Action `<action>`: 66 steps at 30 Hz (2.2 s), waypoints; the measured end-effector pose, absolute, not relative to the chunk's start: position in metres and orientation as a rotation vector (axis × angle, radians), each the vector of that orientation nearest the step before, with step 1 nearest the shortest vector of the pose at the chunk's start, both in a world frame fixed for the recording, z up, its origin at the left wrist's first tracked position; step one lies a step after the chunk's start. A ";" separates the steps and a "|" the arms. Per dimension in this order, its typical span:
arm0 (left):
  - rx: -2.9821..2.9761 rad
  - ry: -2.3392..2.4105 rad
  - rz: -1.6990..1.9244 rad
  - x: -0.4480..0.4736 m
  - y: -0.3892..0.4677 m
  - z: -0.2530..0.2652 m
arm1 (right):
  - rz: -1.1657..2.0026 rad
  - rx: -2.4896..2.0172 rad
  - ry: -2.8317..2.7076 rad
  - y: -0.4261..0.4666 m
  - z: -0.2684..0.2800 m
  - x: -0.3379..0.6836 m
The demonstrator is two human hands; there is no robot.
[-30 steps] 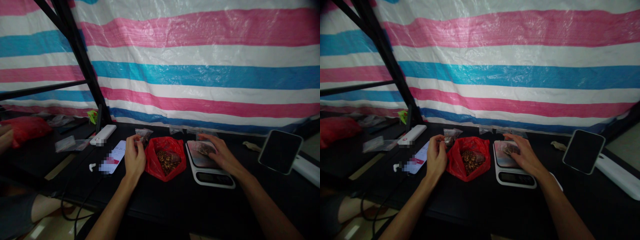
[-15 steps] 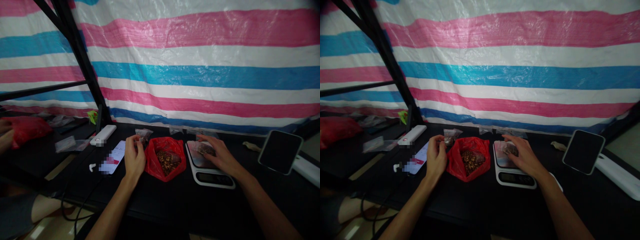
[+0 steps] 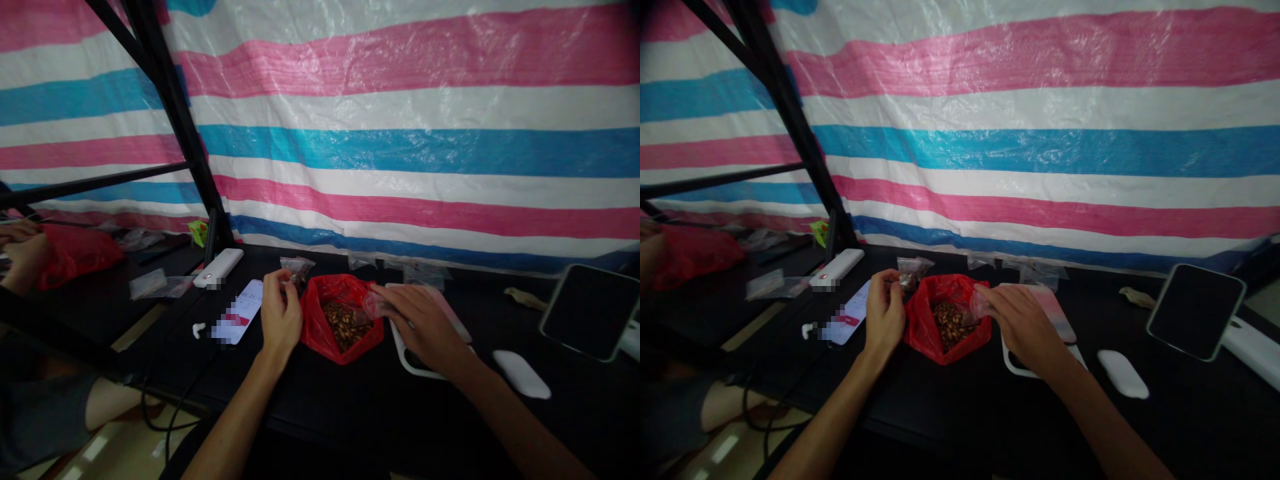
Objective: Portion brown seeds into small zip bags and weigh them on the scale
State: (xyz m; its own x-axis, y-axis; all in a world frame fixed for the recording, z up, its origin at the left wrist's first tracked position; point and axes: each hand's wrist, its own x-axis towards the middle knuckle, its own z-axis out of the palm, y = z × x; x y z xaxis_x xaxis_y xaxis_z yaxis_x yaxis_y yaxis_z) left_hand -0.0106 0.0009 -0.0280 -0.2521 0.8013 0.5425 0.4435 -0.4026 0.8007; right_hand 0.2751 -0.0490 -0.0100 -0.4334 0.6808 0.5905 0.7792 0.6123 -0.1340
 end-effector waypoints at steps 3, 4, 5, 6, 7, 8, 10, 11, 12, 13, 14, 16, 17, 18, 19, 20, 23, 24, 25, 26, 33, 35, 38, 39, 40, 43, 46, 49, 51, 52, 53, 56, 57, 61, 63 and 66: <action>1.690 1.510 1.693 -0.010 0.001 -0.028 | -0.245 -1.047 -2.392 -0.054 -0.013 0.257; 1.694 1.513 1.691 -0.010 0.001 -0.027 | -0.234 -1.047 -2.427 -0.055 -0.015 0.254; 1.701 1.516 1.689 -0.010 0.000 -0.027 | -0.223 -1.061 -2.448 -0.056 -0.016 0.252; 1.709 1.520 1.690 -0.010 0.000 -0.027 | -0.215 -1.076 -2.461 -0.057 -0.017 0.251; 1.716 1.524 1.692 -0.009 0.000 -0.026 | -0.211 -1.091 -2.469 -0.058 -0.017 0.250; 1.722 1.525 1.695 -0.009 0.000 -0.026 | -0.209 -1.103 -2.475 -0.058 -0.018 0.250; 1.723 1.521 1.704 -0.009 -0.001 -0.025 | -0.207 -1.113 -2.485 -0.058 -0.019 0.251; 1.720 1.518 1.707 -0.009 -0.001 -0.025 | -0.206 -1.113 -2.489 -0.057 -0.019 0.251; 1.715 1.515 1.710 -0.009 -0.001 -0.024 | -0.206 -1.111 -2.491 -0.057 -0.020 0.251; 1.712 1.514 1.711 -0.009 -0.001 -0.024 | -0.202 -1.108 -2.489 -0.057 -0.020 0.252; 1.710 1.515 1.711 -0.010 -0.001 -0.024 | -0.194 -1.104 -2.486 -0.056 -0.021 0.251; 1.714 1.520 1.708 -0.010 -0.002 -0.024 | -0.163 -1.101 -2.475 -0.056 -0.021 0.251; 1.716 1.521 1.707 -0.010 -0.002 -0.024 | -0.146 -1.100 -2.468 -0.056 -0.022 0.251; 1.717 1.522 1.707 -0.010 -0.002 -0.024 | -0.129 -1.100 -2.462 -0.055 -0.022 0.251; 1.717 1.522 1.707 -0.010 -0.002 -0.023 | -0.115 -1.103 -2.453 -0.055 -0.022 0.251; 1.716 1.521 1.706 -0.011 -0.002 -0.023 | -0.103 -1.110 -2.443 -0.055 -0.022 0.251; 1.716 1.519 1.703 -0.011 -0.002 -0.023 | -0.094 -1.142 -2.424 -0.054 -0.022 0.253; 1.716 1.521 1.702 -0.011 -0.002 -0.023 | -0.100 -1.145 -2.429 -0.053 -0.022 0.254; 1.716 1.523 1.701 -0.011 -0.002 -0.023 | -0.108 -1.142 -2.439 -0.053 -0.022 0.255; 1.714 1.524 1.701 -0.010 -0.002 -0.023 | -0.116 -1.135 -2.453 -0.053 -0.023 0.255; 1.731 1.518 1.694 -0.010 -0.004 -0.022 | -0.187 -1.114 -2.480 -0.055 -0.025 0.255; 1.732 1.520 1.699 -0.010 -0.004 -0.022 | -0.181 -1.111 -2.482 -0.055 -0.026 0.255; 1.734 1.524 1.702 -0.011 -0.004 -0.023 | -0.126 -1.120 -2.470 -0.056 -0.025 0.256; 1.736 1.527 1.701 -0.011 -0.004 -0.023 | -0.112 -1.122 -2.464 -0.056 -0.024 0.255; 1.737 1.530 1.702 -0.012 -0.004 -0.023 | -0.101 -1.122 -2.458 -0.057 -0.023 0.255; 1.735 1.538 1.705 -0.012 -0.004 -0.023 | -0.090 -1.114 -2.444 -0.058 -0.021 0.252; 1.725 1.536 1.697 -0.011 -0.004 -0.022 | -0.085 -1.109 -2.461 -0.058 -0.022 0.250; 1.715 1.531 1.684 -0.010 -0.004 -0.022 | -0.096 -1.110 -2.477 -0.057 -0.023 0.250; 1.708 1.527 1.684 -0.009 -0.004 -0.021 | -0.135 -1.107 -2.471 -0.058 -0.022 0.251; 1.703 1.524 1.686 -0.008 -0.004 -0.021 | -0.161 -1.106 -2.469 -0.058 -0.022 0.251; 1.698 1.521 1.687 -0.008 -0.004 -0.021 | -0.190 -1.107 -2.468 -0.058 -0.021 0.251; 1.687 1.510 1.690 -0.008 -0.004 -0.020 | -0.265 -1.114 -2.476 -0.059 -0.019 0.251; 1.687 1.509 1.690 -0.009 -0.003 -0.020 | -0.291 -1.108 -2.474 -0.059 -0.018 0.250; 1.693 1.524 1.690 -0.010 -0.002 -0.022 | -0.383 -1.092 -2.444 -0.061 -0.014 0.247; 1.691 1.525 1.692 -0.010 -0.001 -0.023 | -0.411 -1.100 -2.438 -0.061 -0.012 0.246; 1.688 1.522 1.690 -0.010 -0.001 -0.023 | -0.436 -1.125 -2.429 -0.062 -0.011 0.244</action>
